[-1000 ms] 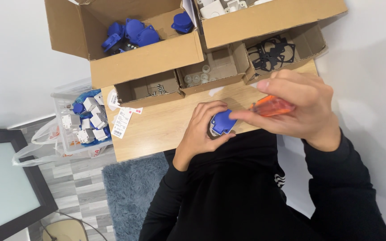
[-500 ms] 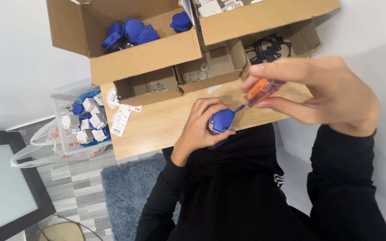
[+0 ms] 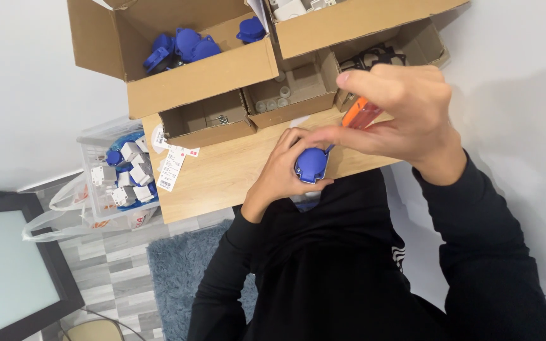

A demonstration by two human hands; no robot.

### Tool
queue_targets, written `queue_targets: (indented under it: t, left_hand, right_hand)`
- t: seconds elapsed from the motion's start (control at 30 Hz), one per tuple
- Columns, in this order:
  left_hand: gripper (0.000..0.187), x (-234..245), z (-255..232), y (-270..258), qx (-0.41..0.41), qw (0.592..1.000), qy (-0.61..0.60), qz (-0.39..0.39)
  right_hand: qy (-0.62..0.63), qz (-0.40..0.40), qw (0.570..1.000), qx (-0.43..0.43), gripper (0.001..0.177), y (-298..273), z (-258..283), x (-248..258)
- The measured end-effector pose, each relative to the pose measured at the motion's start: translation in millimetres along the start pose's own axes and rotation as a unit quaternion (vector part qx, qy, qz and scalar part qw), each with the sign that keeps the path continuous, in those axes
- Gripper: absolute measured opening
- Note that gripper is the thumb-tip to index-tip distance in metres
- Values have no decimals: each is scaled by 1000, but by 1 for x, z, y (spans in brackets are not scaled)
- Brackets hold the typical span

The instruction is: The person assembles a blue electrical socket by inserting a black internal component, attaching a white plastic ring, and securing the assembly with screws using an orange screwdriver. The person handles multiple small parts from cardboard boxes on a wooden table.

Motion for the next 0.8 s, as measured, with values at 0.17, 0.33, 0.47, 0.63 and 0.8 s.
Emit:
queue_targets:
  t: [0.17, 0.33, 0.47, 0.63, 0.8]
  left_hand:
    - [66, -3, 1, -2, -24, 999, 15, -18]
    - [63, -3, -7, -4, -28, 999, 4, -21]
    - [63, -7, -6, -9, -21, 999, 29, -28]
    - [63, -9, -8, -14, -27, 998, 38, -34]
    - [64, -9, -10, -15, -26, 998, 48, -38]
  right_hand:
    - [146, 136, 979, -42, 53, 27, 13, 32]
    - [288, 247, 915, -141, 63, 30, 22, 53]
    - [140, 182, 969, -94, 62, 31, 32, 50]
    - [72, 125, 988, -49, 42, 18, 29, 31]
    - [-38, 80, 996, -26, 44, 14, 31, 19]
Point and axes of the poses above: each hand's wrist, its own y-axis towards the middle knuckle, its own x-axis out of the back of the hand, z = x × y, the point moved 1 cm from there along y, towards the middle knuckle, and after that the axes turned 3 degrees about -z, right-handed, at the moved point
